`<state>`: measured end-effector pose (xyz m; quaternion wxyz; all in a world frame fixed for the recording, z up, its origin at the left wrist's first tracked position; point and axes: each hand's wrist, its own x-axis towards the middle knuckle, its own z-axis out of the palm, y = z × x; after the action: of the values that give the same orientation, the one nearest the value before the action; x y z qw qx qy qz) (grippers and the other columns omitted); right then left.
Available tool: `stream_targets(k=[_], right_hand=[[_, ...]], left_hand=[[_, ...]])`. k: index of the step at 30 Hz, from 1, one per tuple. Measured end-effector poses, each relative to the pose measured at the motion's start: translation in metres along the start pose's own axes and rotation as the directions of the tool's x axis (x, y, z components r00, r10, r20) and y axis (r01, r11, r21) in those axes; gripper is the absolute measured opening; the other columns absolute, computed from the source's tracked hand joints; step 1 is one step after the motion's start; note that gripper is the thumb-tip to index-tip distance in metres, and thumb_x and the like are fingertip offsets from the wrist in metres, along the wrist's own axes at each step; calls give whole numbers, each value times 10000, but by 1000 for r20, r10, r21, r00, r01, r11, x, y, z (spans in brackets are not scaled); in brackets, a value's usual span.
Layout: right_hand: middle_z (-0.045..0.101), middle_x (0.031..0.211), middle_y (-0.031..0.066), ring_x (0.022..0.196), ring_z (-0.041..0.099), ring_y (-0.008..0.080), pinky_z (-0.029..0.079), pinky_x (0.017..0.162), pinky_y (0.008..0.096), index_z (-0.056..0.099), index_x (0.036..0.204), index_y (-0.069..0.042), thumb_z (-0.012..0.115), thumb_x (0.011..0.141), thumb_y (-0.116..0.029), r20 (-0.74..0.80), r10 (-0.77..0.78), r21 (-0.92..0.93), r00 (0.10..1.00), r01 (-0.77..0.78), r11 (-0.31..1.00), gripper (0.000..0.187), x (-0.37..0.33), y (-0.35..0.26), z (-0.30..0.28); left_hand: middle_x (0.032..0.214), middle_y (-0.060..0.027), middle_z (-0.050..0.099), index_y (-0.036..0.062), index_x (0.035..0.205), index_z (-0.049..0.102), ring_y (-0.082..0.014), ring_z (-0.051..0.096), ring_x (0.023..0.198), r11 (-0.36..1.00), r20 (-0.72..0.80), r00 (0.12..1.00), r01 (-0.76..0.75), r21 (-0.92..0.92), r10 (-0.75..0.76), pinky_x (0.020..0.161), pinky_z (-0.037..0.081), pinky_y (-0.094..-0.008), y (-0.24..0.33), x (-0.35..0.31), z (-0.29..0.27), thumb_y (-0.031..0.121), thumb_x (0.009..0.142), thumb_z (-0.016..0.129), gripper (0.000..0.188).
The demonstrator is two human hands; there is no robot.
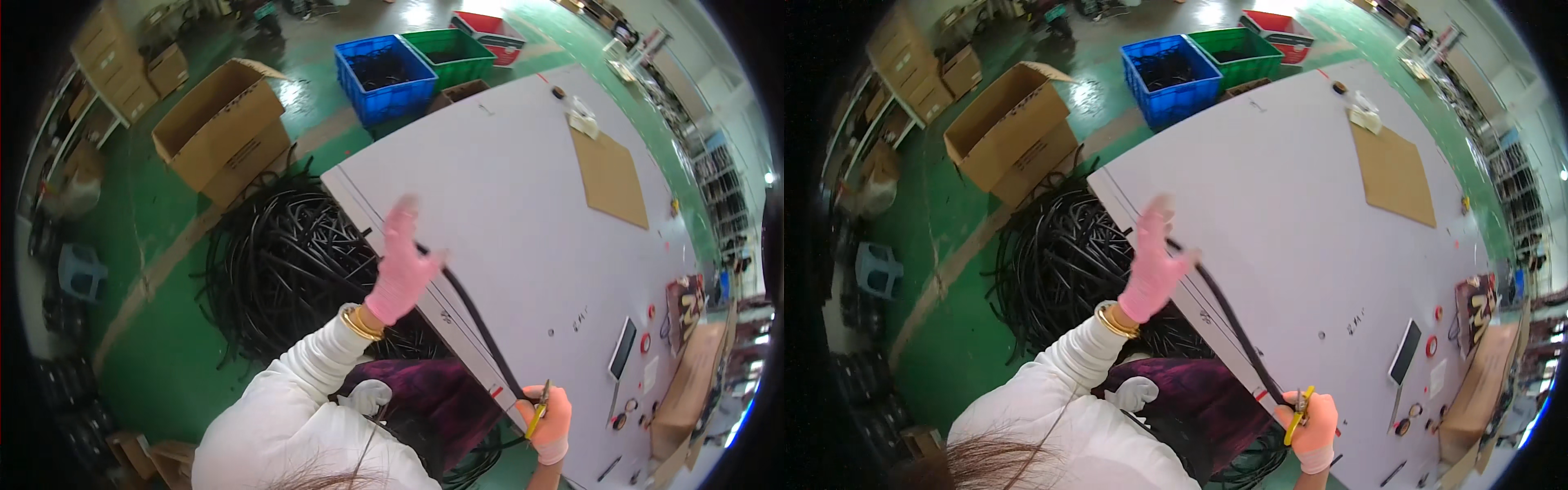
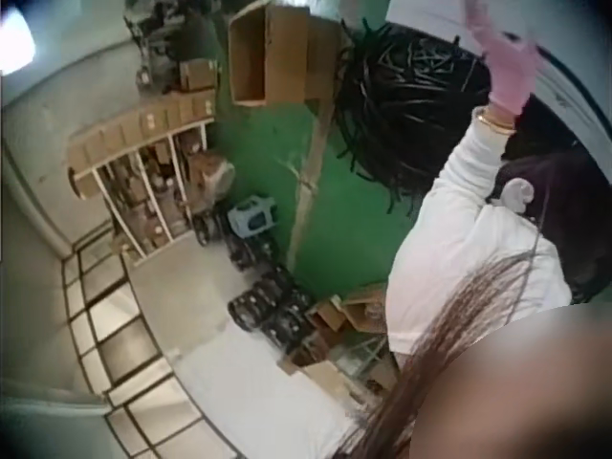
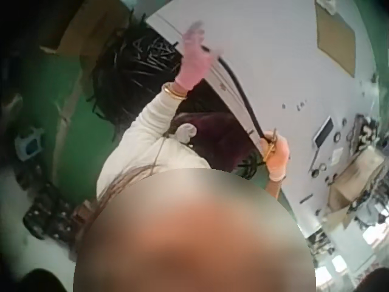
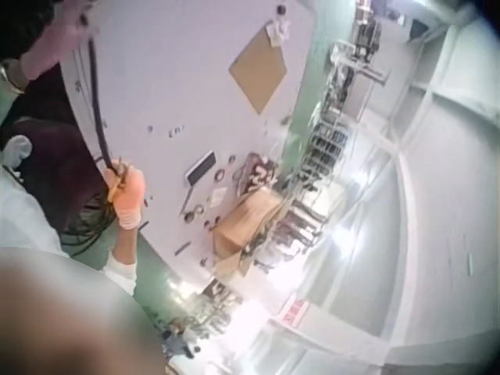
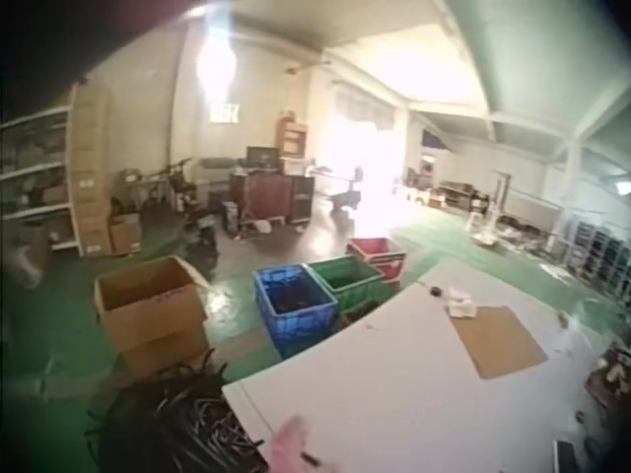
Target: Measuring and cutting long black electrical cables to a specific length using scissors at a factory workbench.
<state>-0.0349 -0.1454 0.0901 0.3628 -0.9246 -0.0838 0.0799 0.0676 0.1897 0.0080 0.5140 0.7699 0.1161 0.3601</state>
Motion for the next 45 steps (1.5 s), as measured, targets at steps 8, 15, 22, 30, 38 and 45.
stream_targets(k=[8, 15, 22, 30, 38, 45], right_hand=[[737, 853, 64, 673, 489, 283, 426, 653, 399, 595, 761, -59, 885, 659, -75, 30, -223, -248, 974, 223, 943, 308, 49, -24, 49], [530, 653, 45, 651, 492, 285, 423, 627, 387, 661, 856, -66, 887, 683, -115, 141, -226, -241, 964, 255, 936, 289, 85, -37, 90], [582, 707, 59, 654, 530, 241, 454, 627, 357, 740, 1064, -68, 878, 703, -102, 206, -152, -58, 967, 167, 984, 388, 99, -40, 116], [686, 824, 87, 716, 641, 155, 516, 681, 283, 717, 1091, -5, 843, 754, -51, 284, 10, 85, 959, -36, 996, 362, 107, -49, 118], [716, 891, 90, 791, 669, 143, 537, 749, 272, 703, 1117, 23, 815, 783, -20, 328, 28, 132, 944, -75, 988, 355, 109, -63, 114], [715, 906, 76, 808, 658, 123, 535, 759, 267, 699, 1133, 29, 809, 791, -10, 354, 80, 132, 932, -134, 982, 361, 111, -73, 112]], left_hand=[[756, 20, 604, 172, 696, 628, -201, 622, 841, 786, 575, 703, -598, 159, 418, 901, 462, -377, -35, 11, -3, 428, 851, 728, 316], [761, 1, 609, 161, 701, 653, -229, 623, 838, 689, 580, 761, -587, 425, 290, 840, 444, -397, -75, 74, -34, 534, 888, 650, 418], [792, -16, 632, 159, 738, 693, -247, 629, 854, 685, 582, 779, -556, 471, 232, 843, 448, -396, -95, 103, -52, 542, 920, 619, 431], [731, -26, 636, 139, 684, 694, -247, 635, 840, 729, 609, 750, -564, 388, 257, 827, 457, -398, -106, 117, -63, 582, 924, 610, 512], [725, -34, 635, 126, 652, 693, -246, 630, 833, 749, 643, 732, -552, 367, 225, 818, 454, -398, -104, 120, -67, 609, 921, 601, 562], [685, -38, 625, 110, 620, 693, -239, 621, 813, 781, 618, 751, -522, 342, 232, 811, 441, -398, -104, 119, -69, 544, 891, 649, 514]])
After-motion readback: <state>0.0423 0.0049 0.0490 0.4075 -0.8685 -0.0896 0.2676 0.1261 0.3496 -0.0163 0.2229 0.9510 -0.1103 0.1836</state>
